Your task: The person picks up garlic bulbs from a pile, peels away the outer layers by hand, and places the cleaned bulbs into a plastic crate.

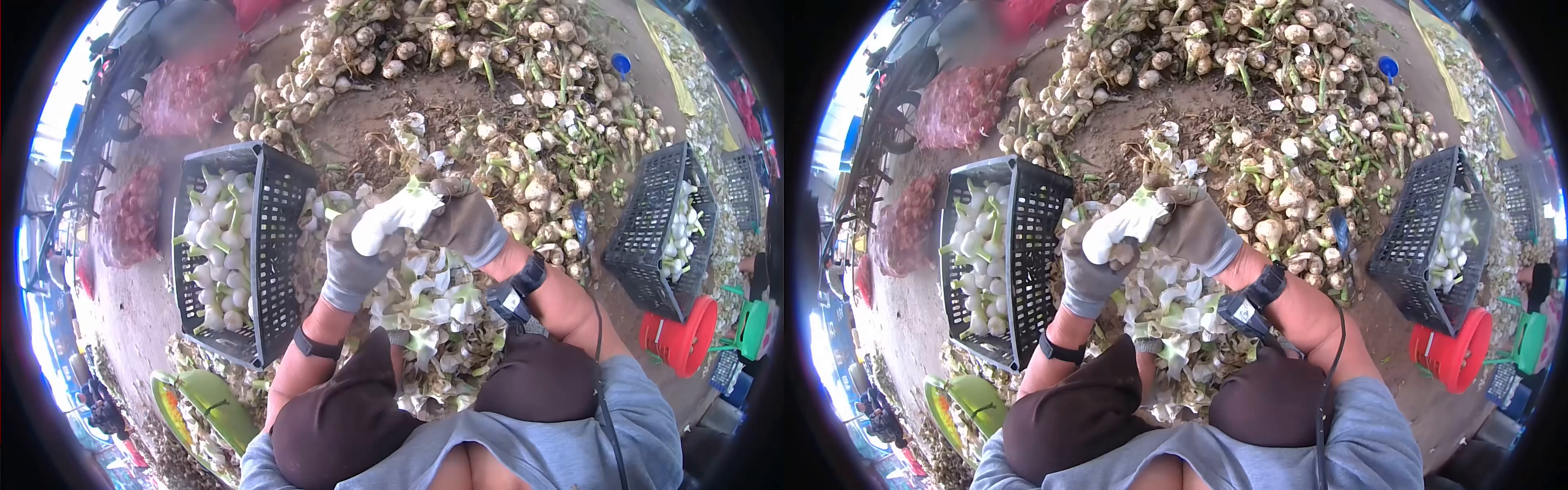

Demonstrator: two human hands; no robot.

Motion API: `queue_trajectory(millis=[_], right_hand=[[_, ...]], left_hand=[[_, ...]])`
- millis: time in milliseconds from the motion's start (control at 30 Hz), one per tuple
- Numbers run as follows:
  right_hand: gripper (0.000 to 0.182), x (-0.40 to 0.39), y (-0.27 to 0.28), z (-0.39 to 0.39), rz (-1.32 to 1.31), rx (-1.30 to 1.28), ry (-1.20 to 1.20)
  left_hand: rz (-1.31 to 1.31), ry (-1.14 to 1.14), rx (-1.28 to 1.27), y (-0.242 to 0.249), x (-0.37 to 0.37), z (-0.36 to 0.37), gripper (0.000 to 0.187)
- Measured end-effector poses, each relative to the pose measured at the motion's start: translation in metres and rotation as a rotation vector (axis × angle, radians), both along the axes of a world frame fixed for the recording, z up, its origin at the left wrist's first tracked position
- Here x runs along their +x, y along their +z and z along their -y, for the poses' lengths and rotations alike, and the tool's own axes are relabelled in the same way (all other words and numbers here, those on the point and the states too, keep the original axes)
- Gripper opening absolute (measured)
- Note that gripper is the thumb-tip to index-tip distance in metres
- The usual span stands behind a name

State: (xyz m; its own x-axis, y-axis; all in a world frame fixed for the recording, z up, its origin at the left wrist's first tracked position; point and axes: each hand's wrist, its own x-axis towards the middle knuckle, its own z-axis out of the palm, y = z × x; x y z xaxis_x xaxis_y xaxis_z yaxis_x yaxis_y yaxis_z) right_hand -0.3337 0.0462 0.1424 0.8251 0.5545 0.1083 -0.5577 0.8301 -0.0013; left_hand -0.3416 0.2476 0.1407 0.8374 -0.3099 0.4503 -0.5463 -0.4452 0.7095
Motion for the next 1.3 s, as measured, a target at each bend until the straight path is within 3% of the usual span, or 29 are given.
queue_trajectory(millis=[33,67,133,167,233,267,300,367,400,433,500,567,633,667,700,733,767,800,833,867,900,967,1033,1100,1133,1200,1233,1300], right_hand=[[0.032,-0.001,0.005,0.001,0.053,-0.185,0.03],[0.033,-0.002,0.011,0.003,0.109,-0.369,0.059],[0.038,-0.005,0.021,0.003,0.218,-0.737,0.111],[0.038,-0.01,0.026,-0.001,0.216,-0.739,0.115],[0.034,-0.019,0.033,-0.015,0.153,-1.089,-0.148],[0.025,-0.014,-0.004,-0.02,0.366,-1.164,-0.404],[0.025,-0.012,0.0,-0.019,0.369,-1.164,-0.408],[0.02,-0.01,0.009,-0.016,0.299,-0.96,-0.332],[0.022,-0.003,0.007,-0.008,0.239,-0.731,-0.203],[0.022,0.005,0.001,0.002,0.231,-0.731,-0.203],[0.023,0.022,-0.014,0.026,-0.344,0.007,-0.162],[0.02,0.024,-0.025,0.036,-0.243,0.033,-0.142],[0.02,0.007,-0.017,0.03,-0.194,-0.384,-0.241],[0.024,0.005,-0.029,0.023,-0.361,-0.424,-0.146],[0.022,-0.006,-0.016,0.015,-0.088,-0.689,-0.176],[0.022,-0.013,-0.024,0.012,-0.082,-0.959,-0.004],[0.022,-0.021,-0.039,0.012,-0.082,-1.223,0.178],[0.024,-0.031,-0.066,0.01,0.568,-1.536,0.212],[0.026,-0.042,-0.096,0.007,1.27,-1.758,0.243],[0.03,-0.061,-0.115,-0.001,1.43,-1.74,0.209],[0.03,-0.064,-0.11,0.004,1.423,-1.746,0.211],[0.033,-0.067,-0.083,0.022,1.158,-2.217,-0.411],[0.037,-0.048,-0.061,0.066,0.803,-2.463,-0.262],[0.044,-0.047,-0.068,0.101,0.599,-2.949,0.058],[0.044,-0.048,-0.078,0.114,0.597,-2.957,0.065],[0.04,-0.047,-0.099,0.135,0.479,-2.881,0.329],[0.04,-0.042,-0.102,0.143,0.488,-2.885,0.329],[0.033,-0.035,-0.109,0.152,0.543,-2.68,0.166]], left_hand=[[0.045,-0.007,-0.01,-0.007,0.005,0.001,0.06],[0.05,-0.006,-0.012,-0.011,0.005,-0.002,0.06],[-1.02,-0.387,-1.192,0.031,0.006,0.012,0.046],[-1.02,-0.385,-1.195,0.029,0.008,0.013,0.046],[-0.744,-0.038,-0.636,0.018,0.007,0.013,0.045],[-0.712,0.066,-0.504,0.014,0.007,0.012,0.038],[-0.708,0.063,-0.504,0.01,0.012,0.001,0.038],[-1.404,-0.304,-0.602,0.0,0.022,-0.029,0.038],[-1.411,-0.387,-0.879,-0.01,0.019,-0.022,0.039],[-1.419,-0.387,-0.879,-0.011,0.012,-0.016,0.039],[-1.235,-0.41,-1.332,-0.007,-0.002,-0.004,0.041],[-1.088,-0.356,-1.285,0.005,-0.003,0.006,0.048],[-1.091,-0.386,-1.244,-0.001,0.0,-0.001,0.048],[-1.044,-0.421,-1.285,-0.004,0.002,-0.005,0.046],[-1.066,-0.271,-1.393,-0.003,0.003,-0.009,0.044],[-1.055,-0.534,-1.541,0.0,0.009,-0.027,0.045],[-0.766,-0.411,-1.445,0.003,0.009,-0.041,0.052],[-0.665,-0.388,-1.468,0.004,0.017,-0.068,0.057],[-0.672,-0.938,-1.897,0.027,0.026,-0.064,0.091],[-0.703,-0.933,-1.95,0.053,0.025,-0.072,0.113],[-0.7,-0.847,-1.885,0.059,0.02,-0.076,0.122],[-0.721,-0.661,-1.581,0.062,0.014,-0.054,0.115],[-0.837,-0.627,-1.333,0.037,0.006,-0.027,0.09],[-1.044,-0.516,-1.144,0.008,-0.005,-0.008,0.057],[-1.141,-0.461,-1.022,0.001,-0.009,0.002,0.053],[-1.29,-0.38,-0.849,-0.014,-0.011,0.017,0.044],[-1.285,-0.379,-0.856,-0.018,-0.01,0.023,0.044],[-1.289,-0.352,-0.636,-0.023,-0.007,0.028,0.044]])
